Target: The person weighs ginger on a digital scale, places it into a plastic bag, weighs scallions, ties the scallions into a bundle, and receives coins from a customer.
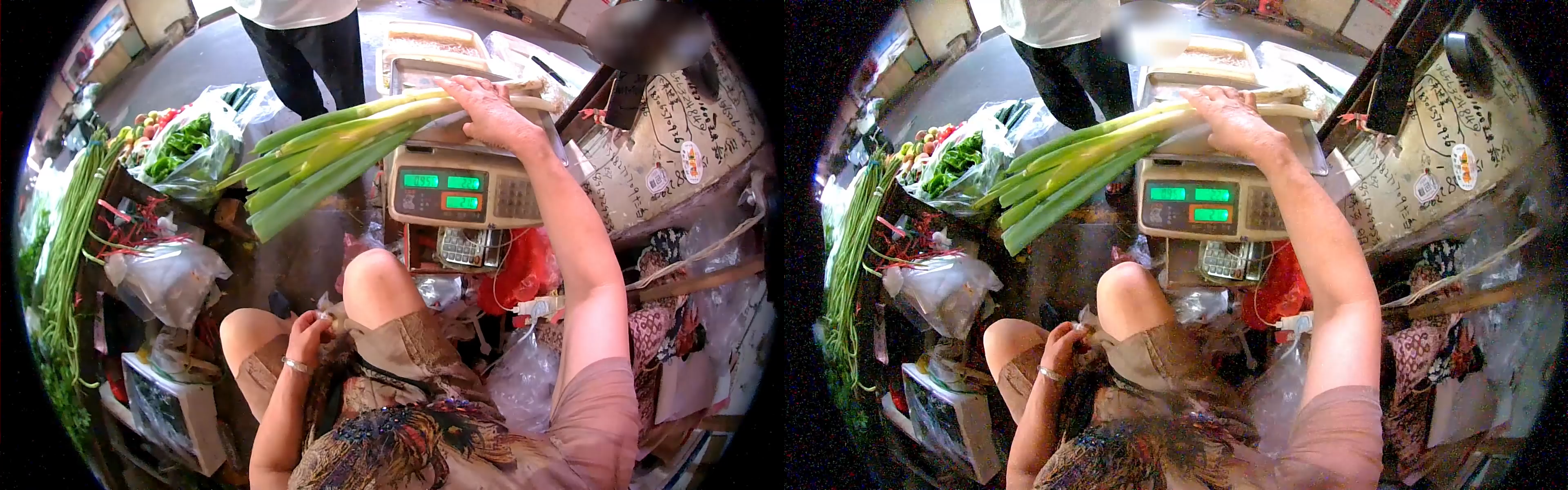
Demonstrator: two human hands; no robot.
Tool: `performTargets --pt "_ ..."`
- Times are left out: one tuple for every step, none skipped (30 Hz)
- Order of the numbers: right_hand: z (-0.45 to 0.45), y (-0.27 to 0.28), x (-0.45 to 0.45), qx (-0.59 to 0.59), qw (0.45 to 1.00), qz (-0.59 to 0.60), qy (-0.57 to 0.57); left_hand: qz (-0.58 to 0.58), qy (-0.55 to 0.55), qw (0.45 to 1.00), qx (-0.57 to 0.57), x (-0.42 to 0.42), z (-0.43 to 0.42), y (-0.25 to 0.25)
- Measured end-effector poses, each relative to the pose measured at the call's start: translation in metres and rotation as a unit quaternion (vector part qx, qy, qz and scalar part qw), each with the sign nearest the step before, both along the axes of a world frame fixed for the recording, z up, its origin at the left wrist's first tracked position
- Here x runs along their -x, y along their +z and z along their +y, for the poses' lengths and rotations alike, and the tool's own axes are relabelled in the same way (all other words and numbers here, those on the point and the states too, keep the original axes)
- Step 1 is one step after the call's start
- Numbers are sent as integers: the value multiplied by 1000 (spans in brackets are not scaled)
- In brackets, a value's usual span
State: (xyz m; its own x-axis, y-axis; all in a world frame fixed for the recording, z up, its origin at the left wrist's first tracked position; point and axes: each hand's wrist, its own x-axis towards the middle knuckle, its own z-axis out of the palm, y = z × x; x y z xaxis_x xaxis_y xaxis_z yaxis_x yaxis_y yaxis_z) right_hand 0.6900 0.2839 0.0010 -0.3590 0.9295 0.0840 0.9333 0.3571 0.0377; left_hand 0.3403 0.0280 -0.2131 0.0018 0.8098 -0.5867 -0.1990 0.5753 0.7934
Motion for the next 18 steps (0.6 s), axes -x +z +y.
performTargets --pt "1 -1 0 0 1000 0 0 0 0 1000 0 -1 0 1" --pt "2 -2 0 -4 1000 6 4 -3 5 1000 0 -1 -1 1" --pt "4 -3 0 -10 1000 12 7 -6 9 1000 0 -2 -1 2" --pt "6 -5 -1 -9 1000 12 7 -6 9 1000 0 -2 -1 3" --pt "9 -8 -2 -18 1000 19 13 -4 10 1000 1 -3 0 5" --pt "13 -11 -3 -27 999 27 19 -2 12 1000 1 -3 0 5" --pt "18 -13 -4 -27 999 27 21 -2 13 1000 1 -2 0 3" --pt "22 -15 -4 -19 999 32 25 -1 4 1000 -3 -1 0 0" --pt "27 -18 -5 -12 999 37 32 -1 -4 1000 -7 0 -1 -1" --pt "31 -20 -5 -12 998 37 40 -1 4 1000 -8 0 0 0" --pt "35 -22 -6 -23 998 31 45 1 -13 1000 -4 0 0 1" --pt "42 -24 -5 -33 998 27 55 4 -24 1000 1 0 -1 3" --pt "52 -31 -7 -50 994 43 82 7 -2 1000 1 1 -3 0" --pt "56 -33 -5 -62 992 43 98 5 -13 1000 -13 1 -3 -7" --pt "58 -32 -4 -68 992 37 104 5 -24 999 -28 1 -2 -10" --pt "51 -24 3 -39 996 22 72 9 -24 999 -29 0 -2 -8" --pt "54 -27 0 -43 995 37 85 10 -24 999 -31 -2 -1 -6" --pt "56 -29 -1 -44 995 25 84 16 -15 999 -33 -3 -1 -8"
